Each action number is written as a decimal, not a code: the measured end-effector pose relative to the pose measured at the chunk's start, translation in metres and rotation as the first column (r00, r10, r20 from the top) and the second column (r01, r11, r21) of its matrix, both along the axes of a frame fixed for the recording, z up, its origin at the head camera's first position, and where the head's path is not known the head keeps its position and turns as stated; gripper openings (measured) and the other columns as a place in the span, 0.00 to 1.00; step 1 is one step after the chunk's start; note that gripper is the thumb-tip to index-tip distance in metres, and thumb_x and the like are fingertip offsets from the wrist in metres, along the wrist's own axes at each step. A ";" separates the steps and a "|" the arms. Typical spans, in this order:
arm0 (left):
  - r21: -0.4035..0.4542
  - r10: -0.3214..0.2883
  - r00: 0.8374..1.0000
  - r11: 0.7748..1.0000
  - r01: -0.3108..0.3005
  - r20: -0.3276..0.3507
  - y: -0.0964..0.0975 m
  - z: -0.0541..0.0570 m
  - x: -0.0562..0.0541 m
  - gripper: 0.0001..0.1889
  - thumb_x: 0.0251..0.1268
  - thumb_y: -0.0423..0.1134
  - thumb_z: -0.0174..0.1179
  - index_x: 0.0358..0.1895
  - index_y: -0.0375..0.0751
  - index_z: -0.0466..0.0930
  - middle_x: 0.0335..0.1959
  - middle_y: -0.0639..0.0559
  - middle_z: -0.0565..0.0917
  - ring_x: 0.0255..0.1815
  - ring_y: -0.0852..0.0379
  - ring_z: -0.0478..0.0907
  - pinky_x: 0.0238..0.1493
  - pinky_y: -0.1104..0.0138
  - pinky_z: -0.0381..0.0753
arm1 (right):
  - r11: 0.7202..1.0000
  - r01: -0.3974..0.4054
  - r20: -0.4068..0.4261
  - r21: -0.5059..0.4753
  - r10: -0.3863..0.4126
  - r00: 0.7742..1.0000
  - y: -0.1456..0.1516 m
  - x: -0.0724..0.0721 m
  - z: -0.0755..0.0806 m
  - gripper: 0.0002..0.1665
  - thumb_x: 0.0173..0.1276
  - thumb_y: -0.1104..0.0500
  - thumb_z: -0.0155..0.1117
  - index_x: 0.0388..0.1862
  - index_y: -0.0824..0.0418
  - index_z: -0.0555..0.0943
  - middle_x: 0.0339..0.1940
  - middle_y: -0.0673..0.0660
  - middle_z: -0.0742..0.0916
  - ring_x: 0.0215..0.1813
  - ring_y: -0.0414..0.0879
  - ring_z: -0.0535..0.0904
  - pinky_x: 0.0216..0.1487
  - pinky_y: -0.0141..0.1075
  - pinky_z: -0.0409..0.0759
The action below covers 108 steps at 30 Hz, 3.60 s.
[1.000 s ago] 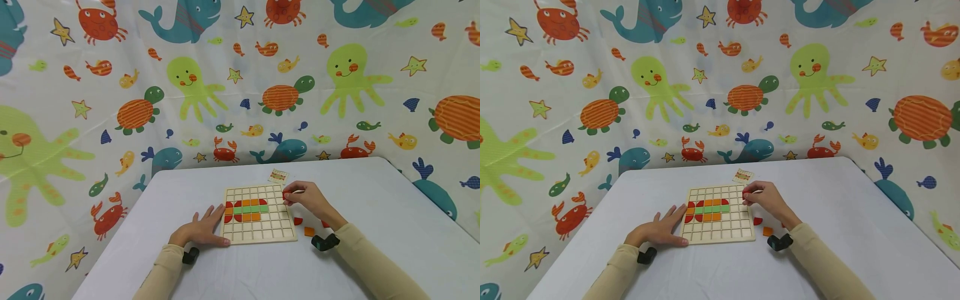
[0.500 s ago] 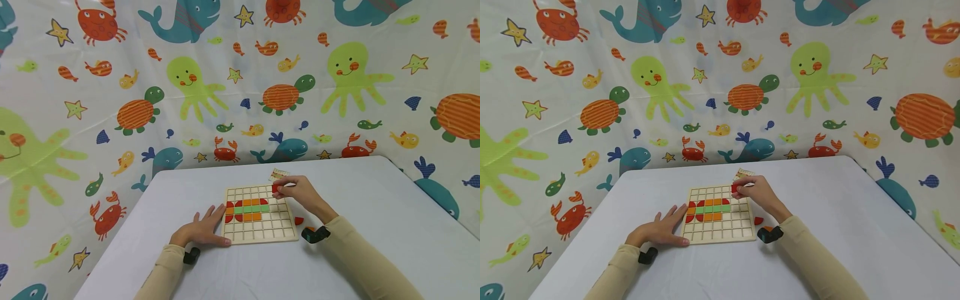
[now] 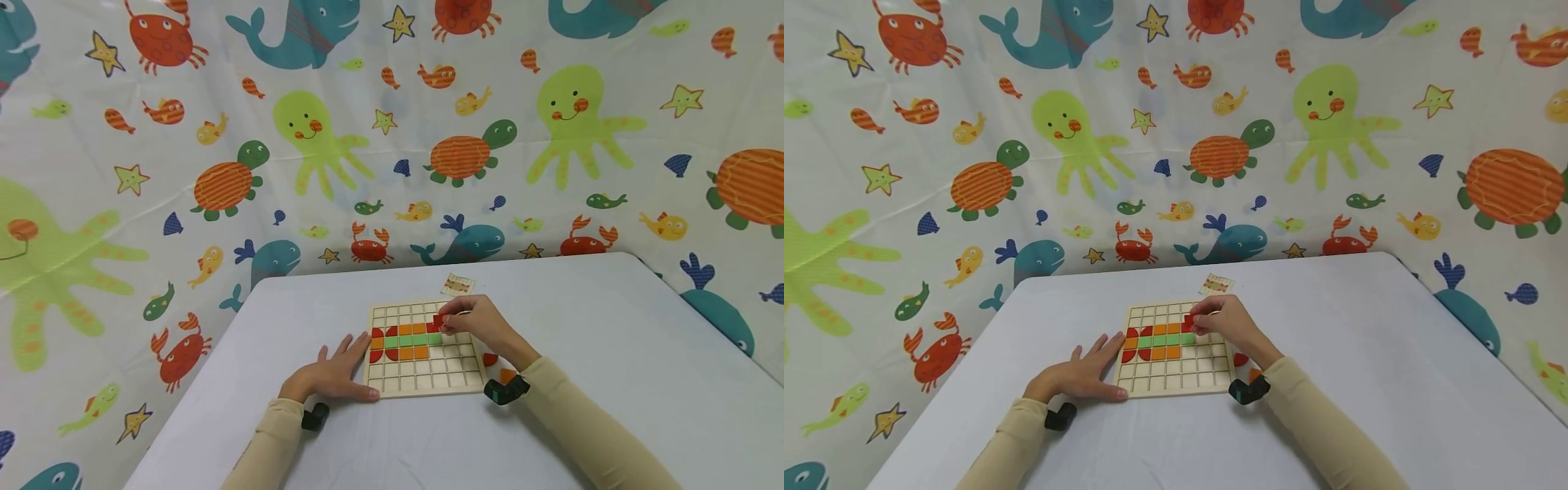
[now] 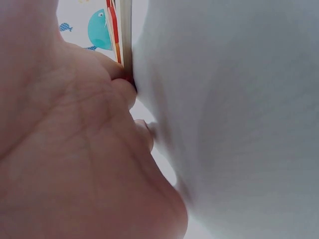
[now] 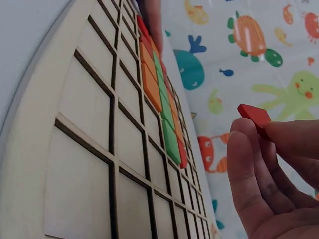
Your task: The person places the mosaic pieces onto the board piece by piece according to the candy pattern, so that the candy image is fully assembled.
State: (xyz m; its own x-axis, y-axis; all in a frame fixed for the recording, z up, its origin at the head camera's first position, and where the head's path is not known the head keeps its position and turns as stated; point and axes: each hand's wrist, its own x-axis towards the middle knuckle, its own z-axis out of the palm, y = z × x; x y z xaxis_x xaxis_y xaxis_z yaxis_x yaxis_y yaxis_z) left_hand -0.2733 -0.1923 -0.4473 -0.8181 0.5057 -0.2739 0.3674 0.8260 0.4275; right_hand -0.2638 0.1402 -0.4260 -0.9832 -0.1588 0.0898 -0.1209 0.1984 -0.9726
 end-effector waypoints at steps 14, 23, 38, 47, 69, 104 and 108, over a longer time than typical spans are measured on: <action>-0.006 0.001 1.000 1.000 -0.001 0.002 0.001 0.001 -0.001 0.65 0.55 0.67 0.75 0.89 0.45 0.46 0.90 0.46 0.48 0.89 0.39 0.36 0.79 0.30 0.31 | 0.965 -0.036 0.033 0.259 0.028 0.999 -0.005 -0.001 -0.008 0.05 0.72 0.67 0.72 0.45 0.66 0.88 0.35 0.54 0.88 0.35 0.49 0.81 0.40 0.37 0.84; -0.007 0.010 1.000 1.000 -0.010 0.005 0.001 0.000 -0.001 0.65 0.55 0.68 0.75 0.89 0.46 0.46 0.90 0.46 0.48 0.89 0.39 0.36 0.79 0.31 0.31 | 0.897 -0.077 -0.051 0.435 0.111 0.993 -0.008 -0.001 -0.013 0.02 0.70 0.66 0.74 0.38 0.62 0.87 0.30 0.51 0.85 0.36 0.47 0.79 0.42 0.38 0.80; -0.009 0.002 1.000 1.000 -0.002 0.011 0.001 0.003 0.000 0.65 0.57 0.68 0.74 0.89 0.45 0.45 0.90 0.46 0.47 0.89 0.38 0.36 0.79 0.30 0.30 | 0.854 -0.089 -0.083 0.513 0.152 0.985 -0.011 0.003 -0.015 0.04 0.71 0.66 0.75 0.36 0.59 0.87 0.31 0.48 0.85 0.39 0.46 0.78 0.45 0.36 0.81; 0.024 -0.009 1.000 1.000 0.009 0.022 0.001 0.005 0.002 0.67 0.55 0.71 0.74 0.89 0.42 0.47 0.89 0.42 0.48 0.88 0.36 0.35 0.78 0.30 0.27 | 0.800 -0.148 -0.140 0.582 0.278 0.950 -0.008 0.004 -0.015 0.06 0.70 0.65 0.76 0.40 0.60 0.85 0.31 0.47 0.82 0.38 0.45 0.76 0.42 0.36 0.79; 0.003 0.005 1.000 1.000 -0.005 0.014 0.001 0.003 0.000 0.65 0.57 0.67 0.75 0.89 0.44 0.46 0.90 0.45 0.47 0.89 0.38 0.36 0.79 0.30 0.29 | 0.804 -0.103 -0.191 0.585 0.260 0.947 -0.012 0.001 -0.024 0.05 0.70 0.66 0.75 0.42 0.61 0.87 0.31 0.46 0.84 0.36 0.43 0.76 0.40 0.34 0.80; 0.035 -0.027 0.999 0.999 0.026 0.021 -0.001 0.001 0.001 0.70 0.52 0.77 0.71 0.89 0.43 0.44 0.90 0.43 0.45 0.88 0.36 0.32 0.77 0.30 0.23 | 0.841 -0.232 0.038 0.489 0.245 0.969 0.038 0.002 0.009 0.20 0.79 0.55 0.66 0.63 0.66 0.84 0.54 0.54 0.89 0.58 0.52 0.82 0.65 0.54 0.81; 0.039 -0.021 1.000 0.999 0.020 0.009 -0.001 -0.001 -0.001 0.70 0.50 0.77 0.72 0.89 0.44 0.45 0.90 0.45 0.45 0.88 0.37 0.32 0.77 0.30 0.23 | 0.831 -0.231 0.056 0.506 0.235 0.970 0.046 0.002 0.010 0.22 0.78 0.56 0.68 0.64 0.65 0.83 0.55 0.55 0.88 0.59 0.53 0.82 0.65 0.55 0.81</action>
State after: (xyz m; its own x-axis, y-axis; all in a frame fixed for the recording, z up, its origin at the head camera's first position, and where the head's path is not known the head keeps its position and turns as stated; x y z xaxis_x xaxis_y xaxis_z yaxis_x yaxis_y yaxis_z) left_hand -0.2741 -0.1935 -0.4486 -0.8049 0.5326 -0.2616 0.3799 0.8012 0.4623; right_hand -0.2613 0.1863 -0.4164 -0.9109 -0.4085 -0.0580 -0.2336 0.6266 -0.7435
